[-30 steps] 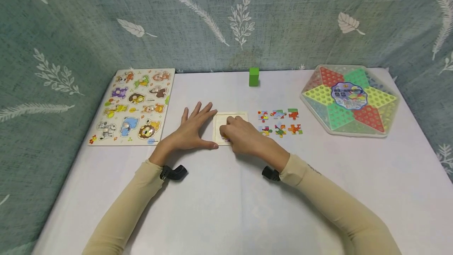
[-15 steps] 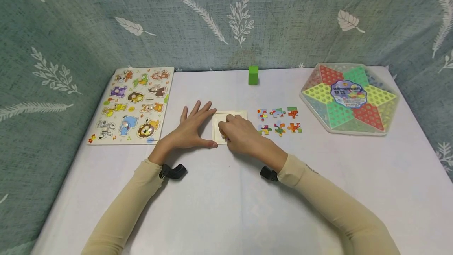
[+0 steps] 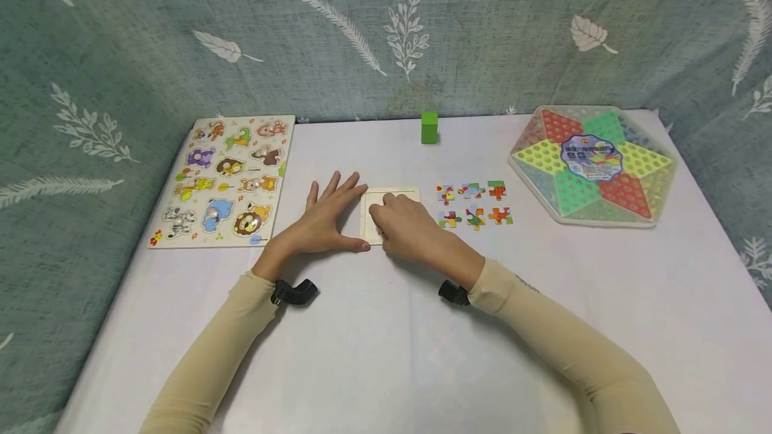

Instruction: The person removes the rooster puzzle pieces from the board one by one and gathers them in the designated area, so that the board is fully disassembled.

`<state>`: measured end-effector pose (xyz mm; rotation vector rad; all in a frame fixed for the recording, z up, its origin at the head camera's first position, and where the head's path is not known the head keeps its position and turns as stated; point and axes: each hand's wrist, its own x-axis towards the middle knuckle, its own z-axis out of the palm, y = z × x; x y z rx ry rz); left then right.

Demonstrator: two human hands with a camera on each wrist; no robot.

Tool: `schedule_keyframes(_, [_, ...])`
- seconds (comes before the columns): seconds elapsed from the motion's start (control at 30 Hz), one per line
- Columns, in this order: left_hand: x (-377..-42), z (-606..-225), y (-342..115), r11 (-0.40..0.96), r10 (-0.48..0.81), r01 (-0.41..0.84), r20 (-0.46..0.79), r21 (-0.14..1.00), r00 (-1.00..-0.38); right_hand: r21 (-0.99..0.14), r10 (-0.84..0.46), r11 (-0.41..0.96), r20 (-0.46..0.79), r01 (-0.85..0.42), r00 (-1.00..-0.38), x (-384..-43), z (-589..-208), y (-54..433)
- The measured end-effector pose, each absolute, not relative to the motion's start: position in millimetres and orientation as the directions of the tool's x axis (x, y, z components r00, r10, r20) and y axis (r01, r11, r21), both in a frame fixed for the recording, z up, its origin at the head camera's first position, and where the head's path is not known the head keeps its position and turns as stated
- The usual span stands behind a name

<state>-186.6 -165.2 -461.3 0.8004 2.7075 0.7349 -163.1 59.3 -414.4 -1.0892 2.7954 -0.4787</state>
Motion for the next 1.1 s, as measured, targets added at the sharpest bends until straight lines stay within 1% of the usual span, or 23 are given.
schedule_keyframes(0.17, [-186.9, -462.0, -164.2, 0.731, 0.562, 0.455, -0.071, 0.508, -0.824, -0.377, -0.673, 0.687, -0.009, -0.621, -0.740, -166.6, -410.5, 68.5])
schedule_keyframes(0.33, [-187.5, -461.6, -164.1, 0.747, 0.552, 0.445, -0.086, 0.494, -0.830, -0.414, -0.686, 0.665, -0.007, -0.622, -0.728, -168.2, -407.7, 80.1])
schedule_keyframes(0.57, [-187.9, -460.4, -165.1, 0.755, 0.540, 0.433, -0.093, 0.493, -0.837, -0.414, -0.702, 0.637, 0.036, -0.650, -0.711, -164.9, -405.9, 95.2])
schedule_keyframes(1.1, [-187.0, -461.8, -160.8, 0.748, 0.547, 0.453, -0.065, 0.485, -0.834, -0.392, -0.666, 0.643, 0.137, -0.657, -0.733, -146.2, -396.3, 137.8])
